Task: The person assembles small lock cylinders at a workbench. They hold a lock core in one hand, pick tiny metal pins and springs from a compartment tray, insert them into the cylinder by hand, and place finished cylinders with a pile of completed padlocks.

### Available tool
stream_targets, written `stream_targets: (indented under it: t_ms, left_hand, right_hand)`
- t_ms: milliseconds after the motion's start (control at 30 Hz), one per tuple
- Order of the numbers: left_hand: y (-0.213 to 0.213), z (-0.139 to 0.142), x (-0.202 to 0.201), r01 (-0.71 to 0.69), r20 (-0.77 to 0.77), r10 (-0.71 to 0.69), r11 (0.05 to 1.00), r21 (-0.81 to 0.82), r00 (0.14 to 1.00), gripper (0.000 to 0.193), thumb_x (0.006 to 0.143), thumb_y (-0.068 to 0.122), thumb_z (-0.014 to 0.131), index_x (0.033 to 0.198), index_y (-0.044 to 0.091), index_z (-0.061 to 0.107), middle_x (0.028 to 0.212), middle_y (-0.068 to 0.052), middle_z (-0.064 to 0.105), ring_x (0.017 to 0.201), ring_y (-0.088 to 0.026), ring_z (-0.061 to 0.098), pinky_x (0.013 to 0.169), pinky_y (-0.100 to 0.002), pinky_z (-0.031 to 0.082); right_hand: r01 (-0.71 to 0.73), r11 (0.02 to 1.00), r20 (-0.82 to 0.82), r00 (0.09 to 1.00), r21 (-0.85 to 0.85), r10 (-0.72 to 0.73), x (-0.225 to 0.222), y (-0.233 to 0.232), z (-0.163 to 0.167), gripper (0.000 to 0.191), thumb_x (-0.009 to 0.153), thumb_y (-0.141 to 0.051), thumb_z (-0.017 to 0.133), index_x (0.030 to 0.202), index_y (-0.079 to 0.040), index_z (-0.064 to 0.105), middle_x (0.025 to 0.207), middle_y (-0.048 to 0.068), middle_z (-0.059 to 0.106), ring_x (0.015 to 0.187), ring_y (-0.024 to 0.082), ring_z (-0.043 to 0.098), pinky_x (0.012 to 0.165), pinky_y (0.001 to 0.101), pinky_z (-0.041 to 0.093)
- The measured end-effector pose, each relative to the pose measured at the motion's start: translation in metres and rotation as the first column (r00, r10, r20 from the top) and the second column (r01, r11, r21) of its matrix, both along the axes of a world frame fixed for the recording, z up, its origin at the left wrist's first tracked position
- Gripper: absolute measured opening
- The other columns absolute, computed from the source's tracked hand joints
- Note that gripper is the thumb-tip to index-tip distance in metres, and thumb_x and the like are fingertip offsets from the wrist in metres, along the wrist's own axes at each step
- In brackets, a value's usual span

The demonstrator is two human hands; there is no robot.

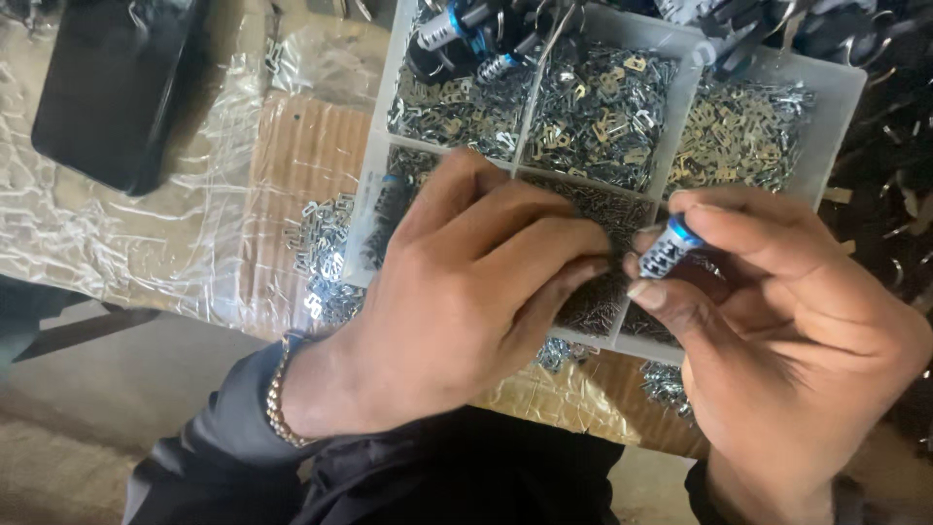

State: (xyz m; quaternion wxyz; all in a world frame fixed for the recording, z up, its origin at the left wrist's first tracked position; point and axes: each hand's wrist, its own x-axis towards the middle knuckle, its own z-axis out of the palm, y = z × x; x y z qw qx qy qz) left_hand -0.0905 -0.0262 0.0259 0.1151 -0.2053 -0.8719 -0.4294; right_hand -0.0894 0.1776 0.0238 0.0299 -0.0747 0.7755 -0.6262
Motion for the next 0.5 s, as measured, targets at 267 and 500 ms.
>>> stream_targets:
  t_ms: [267, 500]
  left_hand:
    - [0.003, -0.008, 0.013, -0.065, 0.15, 0.012, 0.934, 0.352, 0.989, 0.019, 0.096, 0.003, 0.082, 0.112, 0.007, 0.073, 0.104, -0.005, 0.076, 0.089, -0.012, 0.073, 0.072, -0.022, 0.062]
    - [0.003, -0.01, 0.013, -0.09, 0.242, -0.013, 0.909, 0.408, 0.97, 0.017, 0.093, 0.004, 0.081, 0.108, 0.005, 0.074, 0.095, -0.005, 0.076, 0.084, -0.012, 0.076, 0.069, -0.024, 0.062]
  right_hand:
    - [-0.012, 0.999, -0.003, 1.0, -0.046, 0.012, 0.004, 0.004, -0.005, 0.034, 0.094, 0.012, 0.074, 0.125, 0.005, 0.061, 0.123, 0.021, 0.065, 0.104, 0.02, 0.075, 0.09, 0.0268, 0.068]
    - [-0.034, 0.999, -0.028, 0.999, -0.027, 0.033, 0.002, 0.005, -0.006, 0.03, 0.093, 0.011, 0.075, 0.119, 0.003, 0.063, 0.118, 0.019, 0.066, 0.1, 0.02, 0.075, 0.086, 0.0257, 0.069]
